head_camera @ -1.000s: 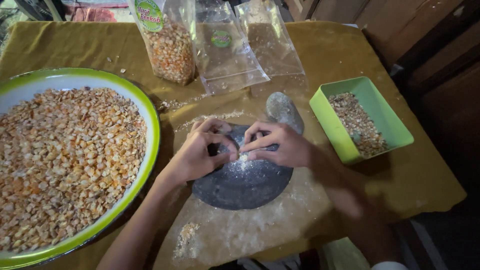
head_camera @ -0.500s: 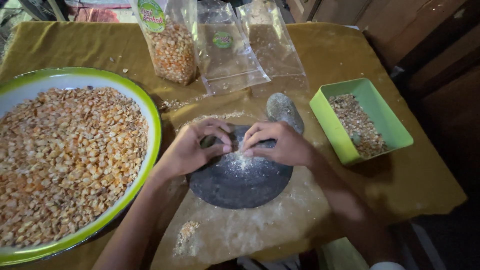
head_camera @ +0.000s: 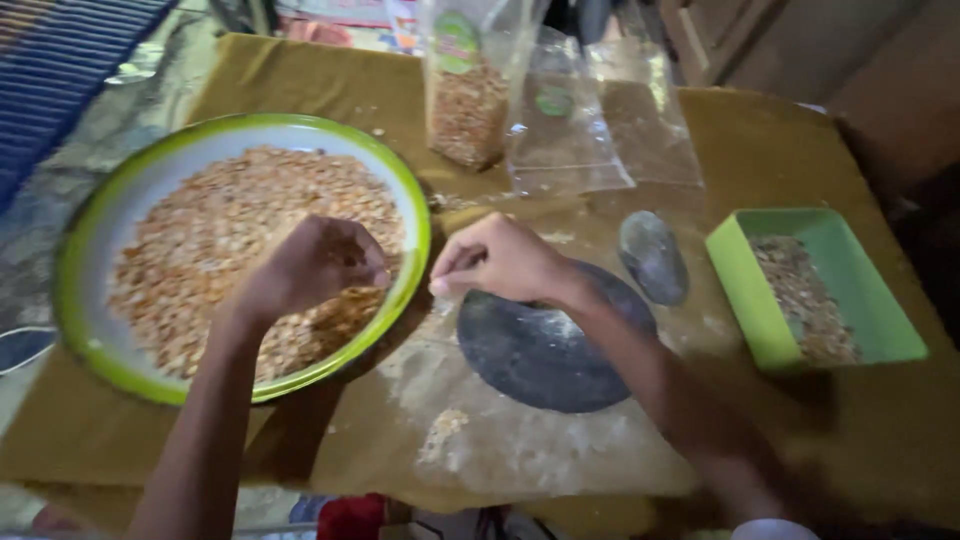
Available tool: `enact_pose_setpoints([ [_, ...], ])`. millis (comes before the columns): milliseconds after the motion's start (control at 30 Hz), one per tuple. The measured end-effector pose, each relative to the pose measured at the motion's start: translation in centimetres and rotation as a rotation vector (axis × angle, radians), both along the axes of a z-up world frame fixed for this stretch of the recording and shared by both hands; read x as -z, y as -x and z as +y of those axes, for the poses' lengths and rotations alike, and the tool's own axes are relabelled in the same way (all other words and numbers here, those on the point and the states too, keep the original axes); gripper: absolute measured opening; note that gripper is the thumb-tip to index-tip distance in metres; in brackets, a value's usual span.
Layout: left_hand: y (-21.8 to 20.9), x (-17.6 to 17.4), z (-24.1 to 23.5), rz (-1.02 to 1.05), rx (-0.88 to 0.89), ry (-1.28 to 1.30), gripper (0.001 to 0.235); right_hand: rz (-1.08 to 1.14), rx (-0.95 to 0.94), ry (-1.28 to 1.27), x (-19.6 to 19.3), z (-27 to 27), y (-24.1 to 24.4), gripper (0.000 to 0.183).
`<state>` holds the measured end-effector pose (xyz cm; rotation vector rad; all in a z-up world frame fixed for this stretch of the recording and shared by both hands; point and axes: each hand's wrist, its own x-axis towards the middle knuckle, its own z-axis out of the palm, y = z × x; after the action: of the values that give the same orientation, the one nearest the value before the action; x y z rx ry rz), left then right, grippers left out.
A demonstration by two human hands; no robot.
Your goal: The person repeatedly places small amounts of grains onto a flat grinding stone and crushes them using a handheld stone pestle. The person then transfers the crushed grains into a green rectangular container and a large round tray.
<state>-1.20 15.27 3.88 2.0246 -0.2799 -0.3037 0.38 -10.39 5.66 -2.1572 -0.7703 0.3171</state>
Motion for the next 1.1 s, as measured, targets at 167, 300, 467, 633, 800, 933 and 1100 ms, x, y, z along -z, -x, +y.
enact_pose_setpoints([
  [167,-1.6,2.0,5.7,-0.047,0.018,-0.249,0.019,-0.122,-0.021,0.161,3.8,7.2,-4.2,0.019],
  [300,-0.8,0.0,6.2,-0.169,-0.052,-0.622,0.016,-0.172,0.000,0.291,5.3,9.9,-3.4,0.016],
  [467,-1.9,1.9,5.3,-0.200,-0.128,-0.556,0.019,-0.249,0.064,0.327,5.2,8.4,-3.0,0.013],
  [633,-4.9,4.3,0.3,-0.275,-0.001,-0.516,0.022,-0.271,0.073,0.149,3.2,0.2,-0.5,0.007],
  [800,-4.1,1.2,-10.8,-0.557,0.297,-0.290,0.020,-0.267,0.191,0.098,-1.2,-9.8,4.9,0.015],
  [933,-2.7,-1.3,-21.4,-0.414,0.397,-0.369,0.015,-0.290,0.536,0.124,-0.5,-19.6,7.8,0.024],
  [1100,-3.2,-0.7,-33.8,-0.721,0.567,-0.353,0.013,-0.237,0.984,0.310,-0.8,-30.3,11.0,0.025],
])
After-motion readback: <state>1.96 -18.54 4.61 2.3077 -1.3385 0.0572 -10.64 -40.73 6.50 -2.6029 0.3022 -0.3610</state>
